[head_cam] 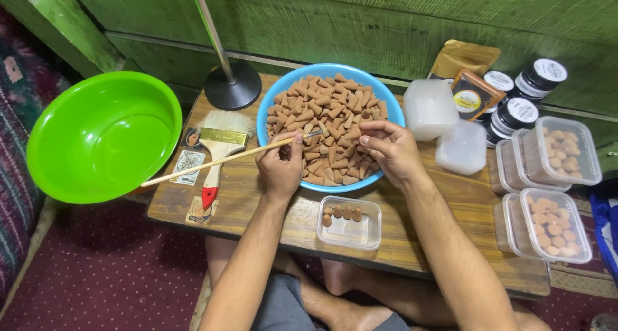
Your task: Applying a coating to the tips of incense cones using a brush and sorting them into a container.
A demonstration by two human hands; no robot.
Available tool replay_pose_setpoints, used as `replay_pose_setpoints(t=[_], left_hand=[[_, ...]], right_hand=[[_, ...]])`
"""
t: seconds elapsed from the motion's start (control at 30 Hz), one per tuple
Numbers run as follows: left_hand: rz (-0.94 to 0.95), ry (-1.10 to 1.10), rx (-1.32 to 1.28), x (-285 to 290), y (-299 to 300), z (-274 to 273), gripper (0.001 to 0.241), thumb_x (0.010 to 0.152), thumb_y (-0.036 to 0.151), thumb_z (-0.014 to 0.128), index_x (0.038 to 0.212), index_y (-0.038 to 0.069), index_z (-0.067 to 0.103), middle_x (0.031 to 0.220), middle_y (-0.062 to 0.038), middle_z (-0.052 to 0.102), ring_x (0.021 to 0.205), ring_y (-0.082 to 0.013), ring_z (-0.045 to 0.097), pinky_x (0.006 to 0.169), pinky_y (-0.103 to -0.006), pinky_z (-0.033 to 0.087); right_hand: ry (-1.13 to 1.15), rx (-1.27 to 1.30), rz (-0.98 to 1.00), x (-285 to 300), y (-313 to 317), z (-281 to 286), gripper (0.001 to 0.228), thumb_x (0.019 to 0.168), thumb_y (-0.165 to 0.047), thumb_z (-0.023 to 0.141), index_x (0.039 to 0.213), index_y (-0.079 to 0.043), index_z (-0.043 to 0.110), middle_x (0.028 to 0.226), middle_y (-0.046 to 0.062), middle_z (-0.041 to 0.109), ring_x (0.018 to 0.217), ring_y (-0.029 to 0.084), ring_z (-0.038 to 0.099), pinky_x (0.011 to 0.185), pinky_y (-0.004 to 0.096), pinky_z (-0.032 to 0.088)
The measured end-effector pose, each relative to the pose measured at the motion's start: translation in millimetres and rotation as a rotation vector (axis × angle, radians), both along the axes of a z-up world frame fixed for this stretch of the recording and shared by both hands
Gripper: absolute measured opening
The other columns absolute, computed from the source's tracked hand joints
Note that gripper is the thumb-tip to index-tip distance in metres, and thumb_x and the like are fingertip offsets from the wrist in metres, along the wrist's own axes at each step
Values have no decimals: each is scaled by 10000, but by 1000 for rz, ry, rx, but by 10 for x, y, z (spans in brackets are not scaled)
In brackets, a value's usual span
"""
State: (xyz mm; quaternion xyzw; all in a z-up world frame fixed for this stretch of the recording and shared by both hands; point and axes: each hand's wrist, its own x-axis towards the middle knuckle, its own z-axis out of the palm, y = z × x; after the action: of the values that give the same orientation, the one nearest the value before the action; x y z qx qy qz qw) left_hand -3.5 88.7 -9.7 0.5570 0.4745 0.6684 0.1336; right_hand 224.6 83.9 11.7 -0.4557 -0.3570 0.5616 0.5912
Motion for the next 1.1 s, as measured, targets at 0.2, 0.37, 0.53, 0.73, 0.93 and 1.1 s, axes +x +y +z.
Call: replay_pose_setpoints(t=[0.2, 0.37, 0.53, 0.73, 0.93, 1.1], left_hand=[[-31, -78, -11, 41, -90, 110, 49, 925, 116, 751, 925, 115, 800, 475, -64, 600, 439, -154, 568, 441, -264, 465], [-252, -278, -180, 161, -222, 184, 71, 938, 117, 733, 966, 78, 785, 510, -34, 626, 470, -81, 576, 462, -215, 466], [-401, -281, -284, 334, -255, 285, 85, 920, 99, 754, 992, 72, 790, 488, -47, 634, 426, -82, 597, 441, -201, 479], [-322, -216, -355, 308, -204, 350, 112, 964, 102, 705, 1014, 26, 768, 480, -78, 624, 425, -116, 585, 430, -227, 460], [-432, -302, -396, 373, -160, 359, 128, 980, 133, 690, 1029, 34, 754, 460, -72, 604, 410, -111, 563, 432, -216, 467], [-379, -226, -389, 309, -92, 403, 127, 990, 120, 674, 1025, 32, 759, 461, -77, 614, 418, -99, 558, 434, -200, 450]], right_hand=[[170, 52, -12, 52, -144, -26, 341, 831, 147, 697, 1167, 90, 695, 1046, 193, 746, 924, 314, 760, 869, 398, 647], [-251, 218, -115, 22, -280, 18, 351, 821, 111, 778, 1161, 33, 740, 1075, 142, 723, 895, 181, 741, 808, 293, 642], [-226, 293, -86, 12, -281, -45, 526, 777, 173, 776, 1270, 35, 655, 1057, 146, 733, 896, 159, 745, 808, 239, 639], [-228, 298, -121, 147, -217, -143, 496, 819, 127, 767, 1283, 18, 627, 1072, 163, 745, 911, 148, 748, 804, 228, 629], [-299, 289, -113, 80, -253, -104, 515, 796, 114, 788, 1273, 10, 626, 1044, 172, 763, 894, 142, 747, 769, 212, 621], [-361, 298, -154, 104, -284, -2, 429, 821, 71, 780, 1231, -30, 706, 1064, 132, 765, 904, 113, 734, 774, 209, 617]])
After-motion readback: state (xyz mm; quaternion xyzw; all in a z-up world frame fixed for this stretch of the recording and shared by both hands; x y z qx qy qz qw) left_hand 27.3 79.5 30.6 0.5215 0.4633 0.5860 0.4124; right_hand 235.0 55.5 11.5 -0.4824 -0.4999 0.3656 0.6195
